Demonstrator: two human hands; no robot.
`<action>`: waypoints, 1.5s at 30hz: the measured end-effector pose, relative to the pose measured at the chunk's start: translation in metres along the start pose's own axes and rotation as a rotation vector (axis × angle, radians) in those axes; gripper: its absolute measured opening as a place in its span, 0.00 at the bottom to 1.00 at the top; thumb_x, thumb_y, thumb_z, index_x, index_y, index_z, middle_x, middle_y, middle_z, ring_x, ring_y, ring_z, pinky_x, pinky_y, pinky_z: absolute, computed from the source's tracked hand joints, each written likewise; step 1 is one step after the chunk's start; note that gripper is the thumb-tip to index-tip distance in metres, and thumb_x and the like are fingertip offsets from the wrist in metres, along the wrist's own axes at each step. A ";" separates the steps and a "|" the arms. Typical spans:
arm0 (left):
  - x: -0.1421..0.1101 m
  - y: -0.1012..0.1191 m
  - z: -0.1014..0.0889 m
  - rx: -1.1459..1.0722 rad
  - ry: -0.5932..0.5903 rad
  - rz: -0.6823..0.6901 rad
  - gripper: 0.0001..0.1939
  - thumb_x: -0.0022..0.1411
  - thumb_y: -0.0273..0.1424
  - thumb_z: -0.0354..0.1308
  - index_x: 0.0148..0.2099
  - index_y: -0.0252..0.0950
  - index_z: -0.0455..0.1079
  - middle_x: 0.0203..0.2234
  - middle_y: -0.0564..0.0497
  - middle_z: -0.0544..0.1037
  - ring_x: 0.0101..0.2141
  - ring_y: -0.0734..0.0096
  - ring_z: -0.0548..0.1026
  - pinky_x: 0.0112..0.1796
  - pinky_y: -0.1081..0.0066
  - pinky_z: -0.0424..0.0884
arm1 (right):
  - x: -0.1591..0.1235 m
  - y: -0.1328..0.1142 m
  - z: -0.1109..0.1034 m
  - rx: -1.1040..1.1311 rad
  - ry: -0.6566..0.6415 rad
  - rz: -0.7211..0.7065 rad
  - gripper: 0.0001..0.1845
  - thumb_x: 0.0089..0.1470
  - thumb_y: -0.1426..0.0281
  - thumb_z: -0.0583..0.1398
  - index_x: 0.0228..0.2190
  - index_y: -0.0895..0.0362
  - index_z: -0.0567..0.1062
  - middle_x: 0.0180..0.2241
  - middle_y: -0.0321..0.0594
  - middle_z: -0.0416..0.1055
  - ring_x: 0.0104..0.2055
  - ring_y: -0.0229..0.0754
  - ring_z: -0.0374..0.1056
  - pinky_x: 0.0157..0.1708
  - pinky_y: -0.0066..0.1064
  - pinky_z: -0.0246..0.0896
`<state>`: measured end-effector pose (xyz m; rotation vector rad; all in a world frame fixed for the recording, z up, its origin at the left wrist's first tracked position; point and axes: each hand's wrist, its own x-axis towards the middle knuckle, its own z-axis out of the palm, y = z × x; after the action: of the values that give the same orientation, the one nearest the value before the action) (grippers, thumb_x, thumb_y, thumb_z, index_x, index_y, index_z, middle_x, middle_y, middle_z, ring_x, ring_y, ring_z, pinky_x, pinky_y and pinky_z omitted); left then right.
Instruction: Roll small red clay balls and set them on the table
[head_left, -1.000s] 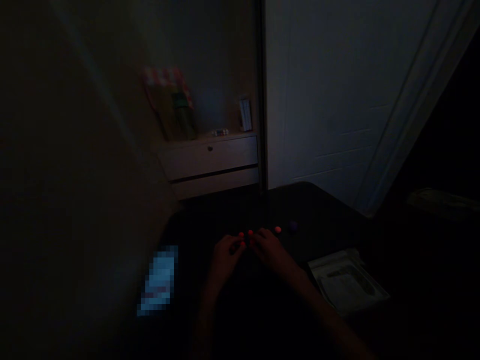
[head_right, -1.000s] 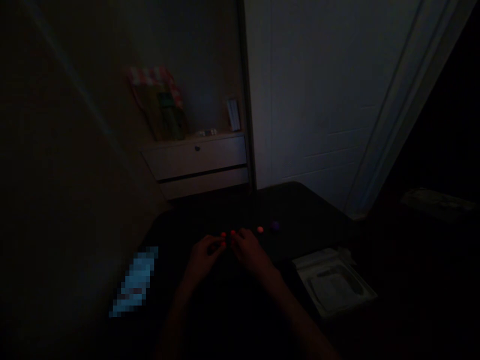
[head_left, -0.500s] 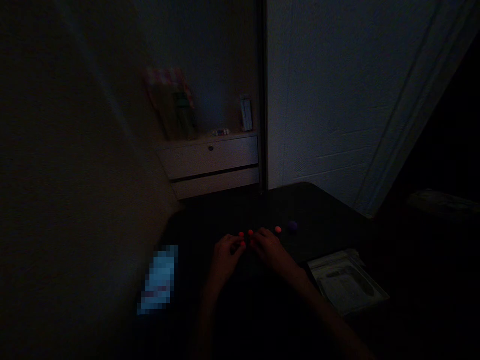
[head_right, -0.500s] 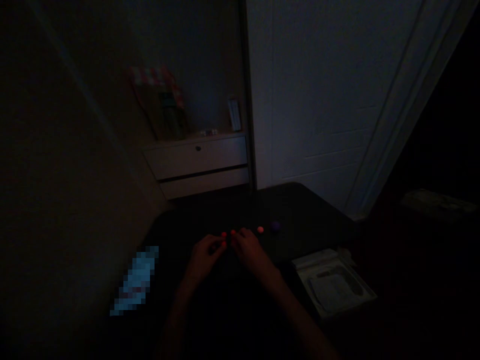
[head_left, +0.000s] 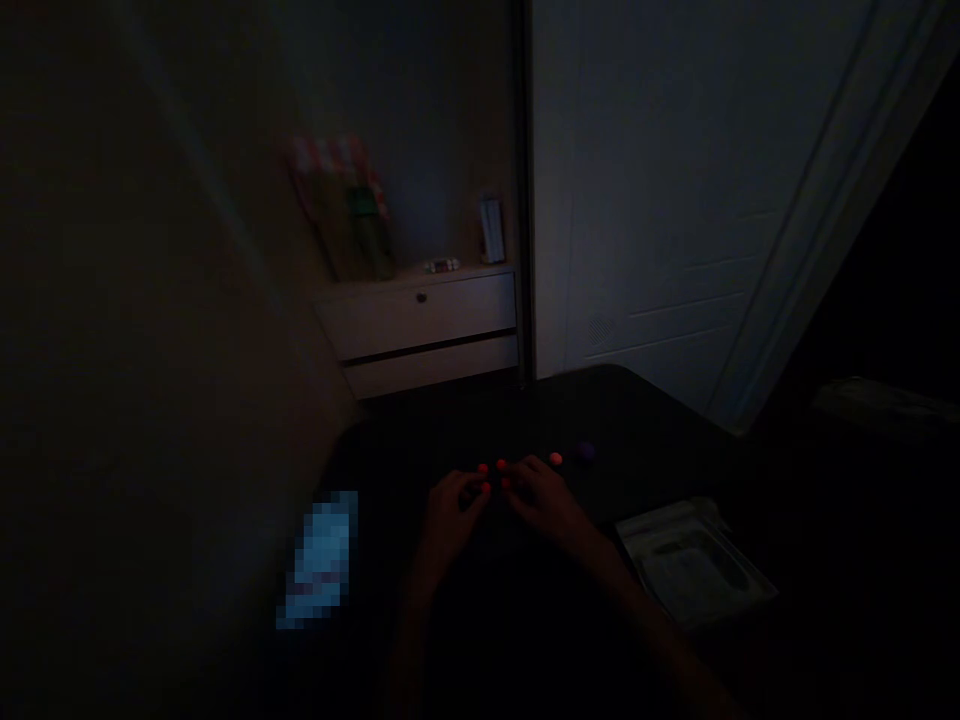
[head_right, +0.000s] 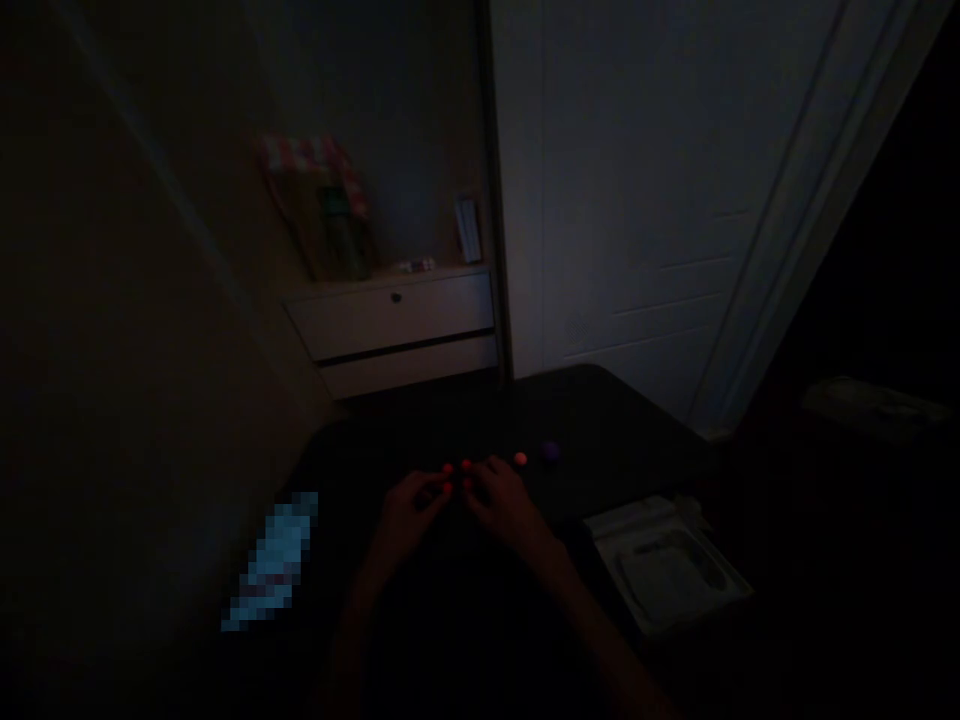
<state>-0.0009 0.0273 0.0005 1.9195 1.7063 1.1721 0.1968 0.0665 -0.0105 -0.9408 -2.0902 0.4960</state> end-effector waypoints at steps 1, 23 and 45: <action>0.000 0.000 0.000 -0.001 0.003 0.001 0.11 0.63 0.34 0.62 0.46 0.40 0.81 0.41 0.48 0.83 0.37 0.64 0.79 0.42 0.65 0.74 | 0.000 0.000 0.000 0.015 0.006 0.004 0.13 0.64 0.73 0.62 0.50 0.56 0.77 0.45 0.45 0.74 0.46 0.46 0.74 0.49 0.39 0.69; 0.001 -0.003 0.003 -0.025 0.021 0.048 0.11 0.61 0.33 0.64 0.45 0.39 0.81 0.40 0.47 0.83 0.36 0.64 0.79 0.42 0.63 0.75 | 0.002 0.008 0.004 0.097 0.035 0.010 0.10 0.66 0.72 0.61 0.48 0.54 0.78 0.44 0.44 0.76 0.45 0.45 0.75 0.47 0.36 0.69; -0.025 0.003 -0.006 -0.118 0.300 -0.101 0.19 0.64 0.44 0.58 0.47 0.36 0.79 0.40 0.42 0.83 0.37 0.58 0.80 0.41 0.59 0.77 | -0.015 0.061 -0.040 -0.456 0.418 0.319 0.21 0.63 0.70 0.54 0.53 0.61 0.77 0.49 0.59 0.73 0.49 0.59 0.67 0.48 0.50 0.65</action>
<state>-0.0023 0.0013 -0.0031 1.6328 1.8089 1.5459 0.2623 0.0960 -0.0305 -1.5106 -1.7006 -0.0383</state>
